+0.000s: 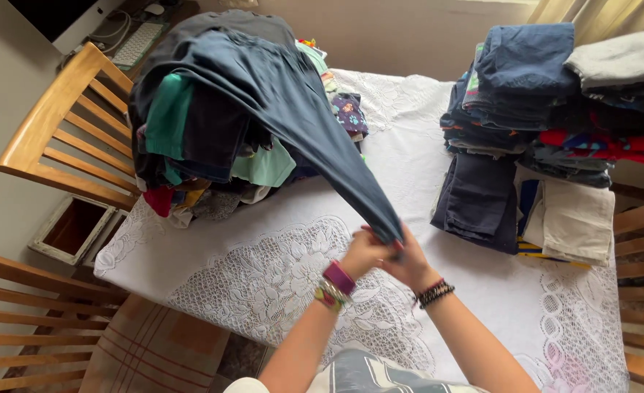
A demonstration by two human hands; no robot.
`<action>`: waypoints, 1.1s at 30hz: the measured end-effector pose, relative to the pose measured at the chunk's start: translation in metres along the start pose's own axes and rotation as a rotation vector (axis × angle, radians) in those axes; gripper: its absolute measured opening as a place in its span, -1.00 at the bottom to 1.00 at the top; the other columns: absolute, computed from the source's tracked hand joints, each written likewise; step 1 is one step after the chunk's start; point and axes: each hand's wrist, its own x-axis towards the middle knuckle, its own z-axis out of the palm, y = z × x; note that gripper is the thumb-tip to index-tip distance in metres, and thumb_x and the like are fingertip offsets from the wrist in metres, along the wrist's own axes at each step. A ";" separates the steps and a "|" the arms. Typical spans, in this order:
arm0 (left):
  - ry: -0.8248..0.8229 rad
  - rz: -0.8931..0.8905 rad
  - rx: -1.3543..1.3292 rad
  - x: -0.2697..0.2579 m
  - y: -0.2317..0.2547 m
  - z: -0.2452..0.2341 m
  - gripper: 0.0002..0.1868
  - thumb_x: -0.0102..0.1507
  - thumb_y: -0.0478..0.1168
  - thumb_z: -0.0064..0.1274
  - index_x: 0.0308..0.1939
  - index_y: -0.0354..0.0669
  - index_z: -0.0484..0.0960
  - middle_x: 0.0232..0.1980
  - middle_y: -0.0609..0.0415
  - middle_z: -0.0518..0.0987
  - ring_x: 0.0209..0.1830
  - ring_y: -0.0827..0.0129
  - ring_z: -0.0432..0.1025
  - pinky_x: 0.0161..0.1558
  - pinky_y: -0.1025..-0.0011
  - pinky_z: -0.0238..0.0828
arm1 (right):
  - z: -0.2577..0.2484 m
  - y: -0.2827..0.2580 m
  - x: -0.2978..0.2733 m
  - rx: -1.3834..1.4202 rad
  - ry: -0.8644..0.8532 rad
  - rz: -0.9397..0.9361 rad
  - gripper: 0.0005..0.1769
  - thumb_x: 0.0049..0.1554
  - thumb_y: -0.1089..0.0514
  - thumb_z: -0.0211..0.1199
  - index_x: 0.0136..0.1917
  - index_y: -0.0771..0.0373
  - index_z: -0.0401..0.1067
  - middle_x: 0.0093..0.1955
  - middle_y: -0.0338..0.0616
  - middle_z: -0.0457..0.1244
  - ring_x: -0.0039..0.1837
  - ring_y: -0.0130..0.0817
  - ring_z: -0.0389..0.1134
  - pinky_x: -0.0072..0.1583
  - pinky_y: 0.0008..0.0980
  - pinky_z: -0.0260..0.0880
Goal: The person folds various garments one by one on a table, including patterned pants, denim shorts, and sweatpants, then stacks them neatly on the right side of the table.
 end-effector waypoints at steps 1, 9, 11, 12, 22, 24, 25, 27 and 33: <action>-0.215 -0.074 -0.004 -0.017 -0.014 0.013 -0.67 0.12 -0.29 0.41 -0.05 -0.15 0.70 -0.14 -0.01 0.69 -0.12 0.35 0.56 -0.03 0.32 0.53 | 0.016 -0.010 -0.007 0.117 -0.091 0.013 -0.15 0.24 -0.48 -0.13 0.30 0.30 0.41 0.30 0.08 0.28 0.40 0.03 0.25 0.39 0.02 0.14; -0.797 -0.581 0.150 -0.061 -0.062 -0.033 -0.49 0.26 -0.03 0.26 0.16 -0.29 0.58 0.08 0.00 0.57 0.12 0.32 0.42 0.21 0.38 0.37 | -0.089 0.007 0.024 0.188 0.016 -0.242 -0.47 0.15 0.32 0.19 0.40 0.31 0.35 0.25 0.21 0.34 0.21 0.10 0.43 0.31 0.13 0.36; -0.462 -0.470 -0.613 -0.041 -0.112 -0.078 -0.31 0.36 0.08 -0.10 0.57 0.35 0.09 0.41 0.34 0.37 0.27 0.36 0.34 0.14 0.12 0.37 | -0.115 0.027 0.013 0.035 0.121 -0.300 -0.25 0.03 0.41 0.29 0.48 0.25 0.26 0.34 0.19 0.29 0.27 0.10 0.38 0.29 0.22 0.35; -0.461 -0.484 -0.619 -0.039 -0.094 -0.074 -0.31 0.36 0.08 -0.10 0.57 0.35 0.09 0.41 0.34 0.37 0.27 0.36 0.34 0.14 0.12 0.37 | -0.112 0.037 -0.005 0.041 0.134 -0.296 -0.25 0.03 0.41 0.29 0.48 0.25 0.26 0.34 0.19 0.29 0.27 0.10 0.38 0.29 0.22 0.35; -0.232 -0.316 -0.588 -0.031 -0.036 -0.019 -0.40 0.10 -0.64 0.02 0.22 -0.22 0.45 -0.03 0.00 0.58 -0.04 0.27 0.59 0.03 0.46 0.61 | -0.171 0.110 -0.088 0.394 -0.300 0.040 -0.29 0.20 -0.23 -0.05 0.37 0.33 0.40 0.32 0.22 0.30 0.41 0.17 0.27 0.45 0.24 0.07; -0.297 -0.301 -0.629 -0.040 -0.027 -0.009 -0.42 0.09 -0.66 -0.05 0.17 -0.26 0.44 0.02 -0.06 0.61 -0.01 0.25 0.58 0.02 0.45 0.60 | -0.162 0.099 -0.086 0.463 -0.403 0.003 -0.07 0.23 -0.54 -0.21 0.37 0.25 0.41 0.33 0.26 0.29 0.40 0.19 0.28 0.44 0.22 0.06; -0.335 -0.277 -0.629 -0.044 -0.029 -0.006 -0.43 0.02 -0.65 -0.07 0.10 -0.28 0.44 -0.02 -0.05 0.62 -0.03 0.27 0.58 -0.01 0.46 0.57 | -0.156 0.093 -0.083 0.482 -0.340 -0.039 -0.08 0.21 -0.55 -0.14 0.39 0.25 0.39 0.33 0.26 0.29 0.39 0.20 0.28 0.42 0.23 0.11; -0.376 -0.258 -0.629 -0.051 -0.036 0.001 -0.44 -0.05 -0.65 -0.09 0.04 -0.30 0.44 -0.07 -0.04 0.62 -0.04 0.29 0.58 -0.04 0.47 0.55 | -0.153 0.084 -0.074 0.504 -0.274 -0.085 -0.07 0.19 -0.56 -0.07 0.42 0.24 0.37 0.33 0.26 0.28 0.38 0.21 0.28 0.40 0.24 0.16; -0.566 -0.359 -0.053 -0.071 0.009 0.012 -0.79 0.13 -0.33 0.02 -0.16 -0.19 0.62 -0.25 0.18 0.61 -0.16 0.55 0.46 -0.04 0.57 0.39 | -0.144 0.048 -0.059 0.352 0.130 -0.323 -0.63 0.27 0.06 0.14 0.26 0.24 0.49 0.18 0.08 0.40 0.18 -0.05 0.46 0.27 -0.02 0.43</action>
